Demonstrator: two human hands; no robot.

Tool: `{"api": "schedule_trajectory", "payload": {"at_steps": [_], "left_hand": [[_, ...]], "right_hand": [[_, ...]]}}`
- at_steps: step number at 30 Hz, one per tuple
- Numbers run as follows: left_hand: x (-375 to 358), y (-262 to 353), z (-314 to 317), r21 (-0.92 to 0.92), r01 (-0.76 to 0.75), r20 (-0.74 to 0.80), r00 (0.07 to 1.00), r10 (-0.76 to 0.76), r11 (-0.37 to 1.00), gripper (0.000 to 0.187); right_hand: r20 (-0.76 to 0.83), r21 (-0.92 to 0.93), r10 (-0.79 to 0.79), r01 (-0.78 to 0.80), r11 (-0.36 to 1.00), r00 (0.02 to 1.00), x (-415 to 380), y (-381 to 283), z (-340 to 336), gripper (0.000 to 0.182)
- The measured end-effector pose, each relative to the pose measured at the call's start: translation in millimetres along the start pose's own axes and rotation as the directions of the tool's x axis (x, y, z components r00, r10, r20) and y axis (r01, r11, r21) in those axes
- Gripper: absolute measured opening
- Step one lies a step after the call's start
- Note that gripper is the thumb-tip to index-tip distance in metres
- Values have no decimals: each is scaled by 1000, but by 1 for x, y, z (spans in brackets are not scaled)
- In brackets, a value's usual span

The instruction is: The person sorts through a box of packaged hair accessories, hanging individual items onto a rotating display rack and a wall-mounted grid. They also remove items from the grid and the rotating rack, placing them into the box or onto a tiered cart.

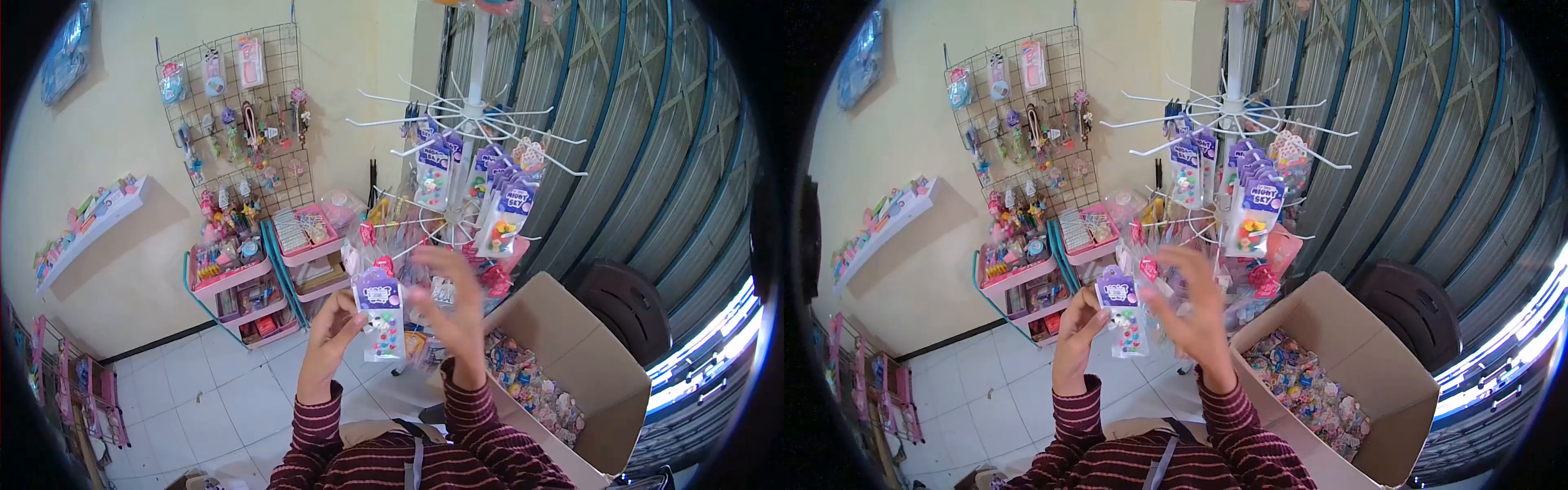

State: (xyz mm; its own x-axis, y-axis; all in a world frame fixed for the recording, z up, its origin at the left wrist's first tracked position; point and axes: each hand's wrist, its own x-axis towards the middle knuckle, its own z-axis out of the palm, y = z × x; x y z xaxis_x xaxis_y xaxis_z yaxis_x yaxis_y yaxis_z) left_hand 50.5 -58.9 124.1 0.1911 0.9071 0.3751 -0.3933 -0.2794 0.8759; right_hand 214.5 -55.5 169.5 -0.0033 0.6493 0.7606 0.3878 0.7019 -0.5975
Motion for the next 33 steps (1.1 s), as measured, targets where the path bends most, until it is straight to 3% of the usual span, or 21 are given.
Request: {"api": "schedule_trajectory", "payload": {"at_steps": [4, 6, 8, 10, 12, 19, 25, 30, 32, 33], "left_hand": [[2, -2, 0, 42, -58, -24, 998, 59, 997, 8], [2, -4, -1, 58, -70, -63, 995, 74, 996, 9], [1, 0, 0, 61, -78, -227, 970, 90, 995, 16], [-2, -4, -9, 113, -86, -240, 964, 111, 990, 17], [-6, -9, -19, 66, -54, -252, 965, 69, 996, 17], [-14, -16, -36, 76, -27, -298, 953, 48, 997, 16], [-16, -24, -39, 78, 24, -317, 948, 2, 997, 15], [-13, -30, -25, 54, 77, -313, 948, -57, 996, 16], [-8, -33, -14, 33, 97, -274, 958, -85, 995, 16], [-5, -36, -6, -2, 93, -265, 960, -90, 996, 16]], "right_hand": [[81, 67, -44, 38, 997, 996, 3, 10, 33, 18], [-126, 58, -4, 12, 998, 992, 14, 5, 39, 13], [-136, 62, 77, -69, 996, 988, 32, 0, 38, 15], [-149, 67, 160, -152, 986, 976, 50, 1, 38, 17], [-239, -54, 5, -19, 998, 971, 67, 4, 42, 20], [-356, -129, -86, 43, 991, 930, 96, 18, 55, 17], [-345, -205, 9, -84, 975, 939, 97, 21, 47, 15], [-408, -323, 33, -178, 930, 912, 97, 61, 32, 20], [-337, -431, -9, -146, 890, 941, 81, 70, 23, 21], [-195, -506, -63, -46, 862, 979, 61, 73, 17, 24]]}}
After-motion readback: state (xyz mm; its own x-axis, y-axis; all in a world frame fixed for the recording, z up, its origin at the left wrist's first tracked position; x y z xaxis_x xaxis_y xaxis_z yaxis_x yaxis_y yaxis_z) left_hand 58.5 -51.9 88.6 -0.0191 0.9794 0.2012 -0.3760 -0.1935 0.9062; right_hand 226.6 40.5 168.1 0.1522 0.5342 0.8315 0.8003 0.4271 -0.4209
